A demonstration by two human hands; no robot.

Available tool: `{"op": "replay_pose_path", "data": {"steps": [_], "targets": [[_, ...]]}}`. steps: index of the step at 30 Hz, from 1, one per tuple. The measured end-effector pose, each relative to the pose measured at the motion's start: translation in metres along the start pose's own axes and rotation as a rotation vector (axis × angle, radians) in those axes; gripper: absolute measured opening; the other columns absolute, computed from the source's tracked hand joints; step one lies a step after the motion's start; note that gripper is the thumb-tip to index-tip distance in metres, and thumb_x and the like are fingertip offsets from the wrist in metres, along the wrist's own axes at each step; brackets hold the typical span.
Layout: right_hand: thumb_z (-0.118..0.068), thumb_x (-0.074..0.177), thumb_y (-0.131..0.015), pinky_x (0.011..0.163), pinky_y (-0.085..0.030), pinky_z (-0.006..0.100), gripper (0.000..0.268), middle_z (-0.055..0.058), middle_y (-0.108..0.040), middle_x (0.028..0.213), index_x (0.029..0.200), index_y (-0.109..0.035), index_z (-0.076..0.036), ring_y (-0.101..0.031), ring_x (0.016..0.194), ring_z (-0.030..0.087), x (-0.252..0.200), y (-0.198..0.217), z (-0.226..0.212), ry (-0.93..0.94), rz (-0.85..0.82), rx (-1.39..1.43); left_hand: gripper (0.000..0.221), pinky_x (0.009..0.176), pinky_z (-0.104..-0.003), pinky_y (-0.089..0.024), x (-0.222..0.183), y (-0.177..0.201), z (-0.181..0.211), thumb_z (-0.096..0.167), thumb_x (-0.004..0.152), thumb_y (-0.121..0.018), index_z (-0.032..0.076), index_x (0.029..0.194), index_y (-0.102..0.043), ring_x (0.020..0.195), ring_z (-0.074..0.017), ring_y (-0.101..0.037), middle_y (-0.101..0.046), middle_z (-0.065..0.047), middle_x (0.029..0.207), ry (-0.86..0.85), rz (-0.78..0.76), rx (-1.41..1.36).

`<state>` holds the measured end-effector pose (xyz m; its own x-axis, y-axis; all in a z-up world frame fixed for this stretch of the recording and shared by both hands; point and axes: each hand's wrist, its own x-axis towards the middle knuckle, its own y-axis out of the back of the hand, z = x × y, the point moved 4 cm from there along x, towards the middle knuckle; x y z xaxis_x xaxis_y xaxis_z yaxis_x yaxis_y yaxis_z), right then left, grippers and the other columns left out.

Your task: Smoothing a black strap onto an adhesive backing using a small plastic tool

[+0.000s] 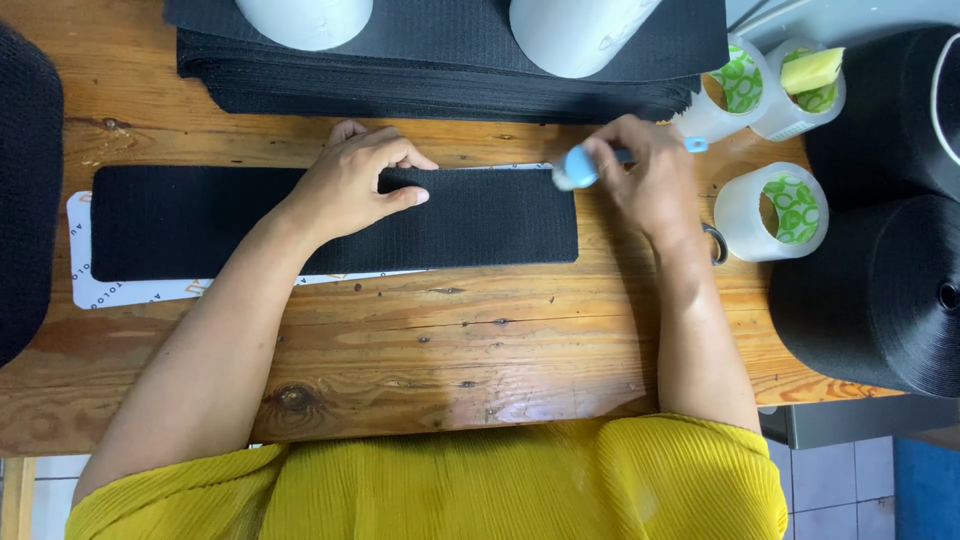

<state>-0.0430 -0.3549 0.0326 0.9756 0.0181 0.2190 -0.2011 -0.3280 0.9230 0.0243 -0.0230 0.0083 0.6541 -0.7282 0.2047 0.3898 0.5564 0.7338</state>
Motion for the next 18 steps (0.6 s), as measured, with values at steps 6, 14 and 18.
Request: {"op": "replay_pose_path", "data": {"steps": [6,14,18], "targets": [[-0.023,0.103,-0.073,0.093,-0.051,0.042,0.013,0.012,-0.074,0.085,0.097,-0.076,-0.011,-0.068,0.096,0.033,-0.001,0.008,-0.047,-0.032,-0.217,0.100,0.031,0.097,-0.043,-0.034,0.000,-0.001,-0.001,0.024,0.089,-0.080,0.009,0.114,-0.071,0.094,-0.0238,-0.065,-0.066,-0.008,0.096,-0.008,0.005,-0.004],[-0.023,0.100,-0.078,0.088,-0.052,0.042,0.009,0.008,-0.073,0.082,0.095,-0.074,-0.017,-0.069,0.088,0.034,-0.003,0.018,-0.010,0.128,-0.074,-0.021,0.031,0.099,-0.042,-0.033,0.000,-0.003,-0.004,0.025,0.088,-0.080,0.011,0.113,-0.071,0.094,-0.0231,-0.064,-0.066,-0.006,0.095,0.009,0.007,-0.015],[-0.020,0.100,-0.076,0.092,-0.050,0.040,0.025,0.013,-0.071,0.068,0.077,-0.071,-0.011,-0.068,0.071,0.031,-0.007,0.016,-0.059,0.199,-0.189,0.214,0.031,0.100,-0.042,-0.032,0.000,-0.003,-0.004,0.026,0.088,-0.080,0.011,0.114,-0.071,0.094,-0.0230,-0.064,-0.066,-0.007,0.095,0.019,0.000,-0.025]]}}
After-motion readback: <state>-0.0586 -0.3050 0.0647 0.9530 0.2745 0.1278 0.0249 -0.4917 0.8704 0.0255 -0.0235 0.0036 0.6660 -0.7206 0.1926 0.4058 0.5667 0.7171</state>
